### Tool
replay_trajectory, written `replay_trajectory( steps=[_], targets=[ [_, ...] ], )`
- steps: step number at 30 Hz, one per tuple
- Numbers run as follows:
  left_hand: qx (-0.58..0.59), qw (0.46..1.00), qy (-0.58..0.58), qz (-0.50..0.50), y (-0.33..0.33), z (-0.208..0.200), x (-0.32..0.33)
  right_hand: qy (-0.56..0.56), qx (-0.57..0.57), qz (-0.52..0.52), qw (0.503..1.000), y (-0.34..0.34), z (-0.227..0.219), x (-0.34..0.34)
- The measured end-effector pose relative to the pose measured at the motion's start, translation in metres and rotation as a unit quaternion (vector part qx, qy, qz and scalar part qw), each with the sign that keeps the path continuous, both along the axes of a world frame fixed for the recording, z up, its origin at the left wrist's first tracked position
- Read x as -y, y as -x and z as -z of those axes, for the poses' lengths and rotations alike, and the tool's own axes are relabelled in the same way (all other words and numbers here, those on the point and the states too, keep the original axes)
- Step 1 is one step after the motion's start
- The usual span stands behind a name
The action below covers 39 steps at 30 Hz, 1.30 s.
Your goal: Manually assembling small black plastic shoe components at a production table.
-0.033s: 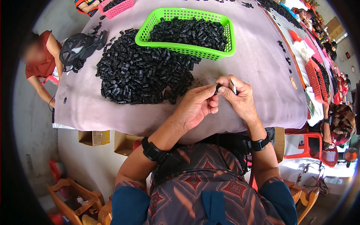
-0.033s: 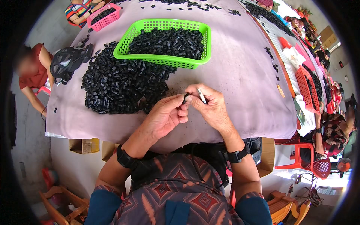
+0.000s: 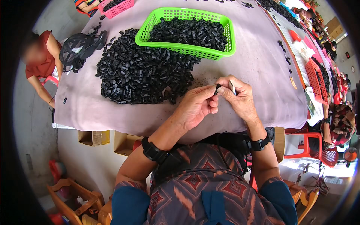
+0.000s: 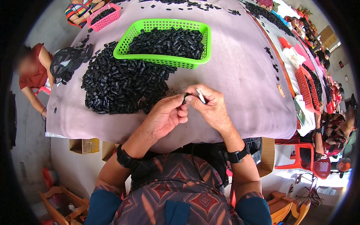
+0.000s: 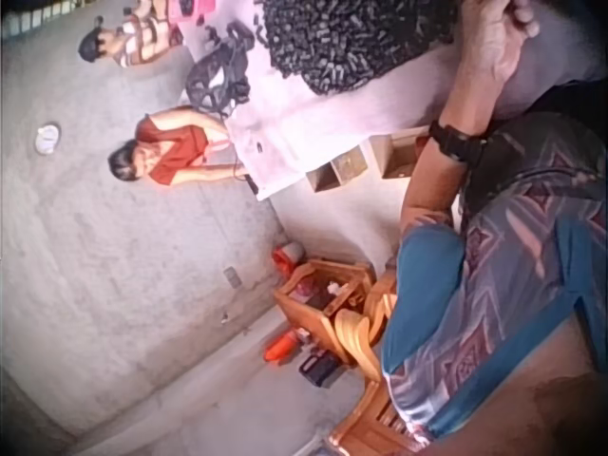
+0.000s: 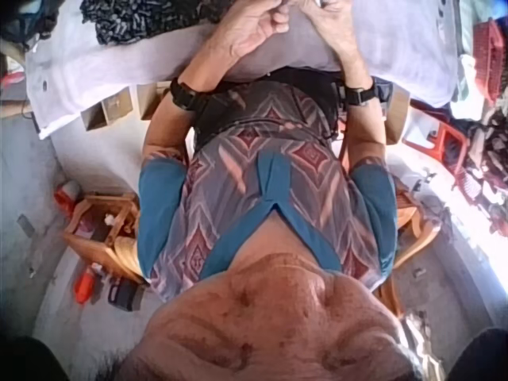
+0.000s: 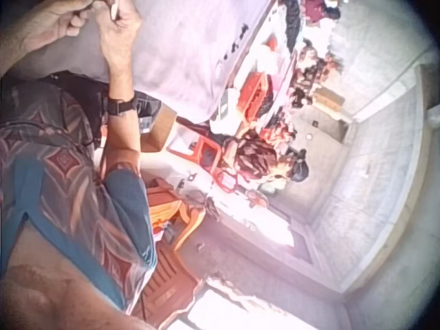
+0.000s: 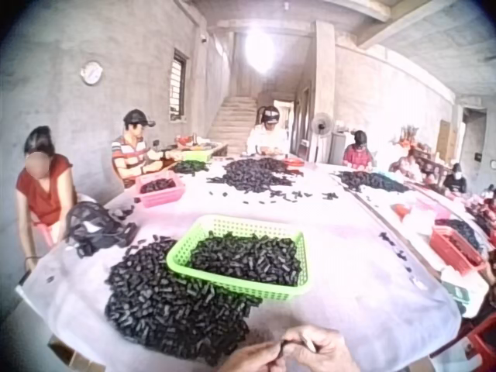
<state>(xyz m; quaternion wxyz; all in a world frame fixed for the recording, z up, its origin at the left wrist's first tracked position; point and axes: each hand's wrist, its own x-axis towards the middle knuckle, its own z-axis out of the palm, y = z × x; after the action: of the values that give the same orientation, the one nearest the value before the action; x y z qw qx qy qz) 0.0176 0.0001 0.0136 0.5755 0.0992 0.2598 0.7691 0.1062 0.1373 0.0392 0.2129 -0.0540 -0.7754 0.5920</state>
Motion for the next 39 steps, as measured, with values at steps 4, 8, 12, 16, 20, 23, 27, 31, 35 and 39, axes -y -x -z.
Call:
replay_trajectory(
  steps=[4, 8, 12, 16, 20, 23, 27, 31, 35, 39],
  targets=[
    [-0.010, 1.000, 0.012, 0.003, -0.001, 0.000, -0.001, 0.018, 0.005, 0.004, 1.000, 0.000, 0.001, 0.000],
    [-0.031, 0.999, 0.037, -0.006, 0.000, -0.003, -0.001, -0.058, -0.012, 0.013, 0.998, 0.001, 0.002, -0.003],
    [-0.032, 0.999, 0.013, 0.006, 0.001, -0.002, 0.000, 0.005, -0.018, 0.021, 1.000, 0.001, 0.000, 0.003],
    [-0.008, 1.000, 0.007, -0.003, 0.005, -0.006, 0.002, -0.093, -0.010, 0.006, 0.996, -0.005, -0.007, -0.006],
    [0.008, 1.000, -0.001, -0.005, 0.005, -0.008, 0.001, -0.165, 0.021, 0.001, 0.986, -0.006, -0.003, -0.007],
    [0.016, 1.000, -0.007, -0.015, 0.005, -0.008, 0.002, -0.210, 0.011, 0.005, 0.978, -0.004, -0.009, 0.001],
    [0.025, 0.999, -0.017, -0.011, 0.006, -0.010, 0.003, -0.222, 0.000, 0.020, 0.975, -0.003, -0.012, 0.005],
    [0.015, 1.000, -0.012, -0.008, 0.005, -0.012, 0.003, -0.219, 0.000, 0.018, 0.975, -0.003, -0.012, 0.004],
    [0.020, 1.000, -0.009, 0.003, 0.006, -0.009, 0.004, -0.224, 0.024, 0.026, 0.974, -0.003, -0.014, 0.005],
    [0.022, 0.999, -0.010, 0.021, 0.006, -0.005, 0.003, -0.216, 0.040, 0.024, 0.975, -0.004, -0.013, 0.005]
  ],
)
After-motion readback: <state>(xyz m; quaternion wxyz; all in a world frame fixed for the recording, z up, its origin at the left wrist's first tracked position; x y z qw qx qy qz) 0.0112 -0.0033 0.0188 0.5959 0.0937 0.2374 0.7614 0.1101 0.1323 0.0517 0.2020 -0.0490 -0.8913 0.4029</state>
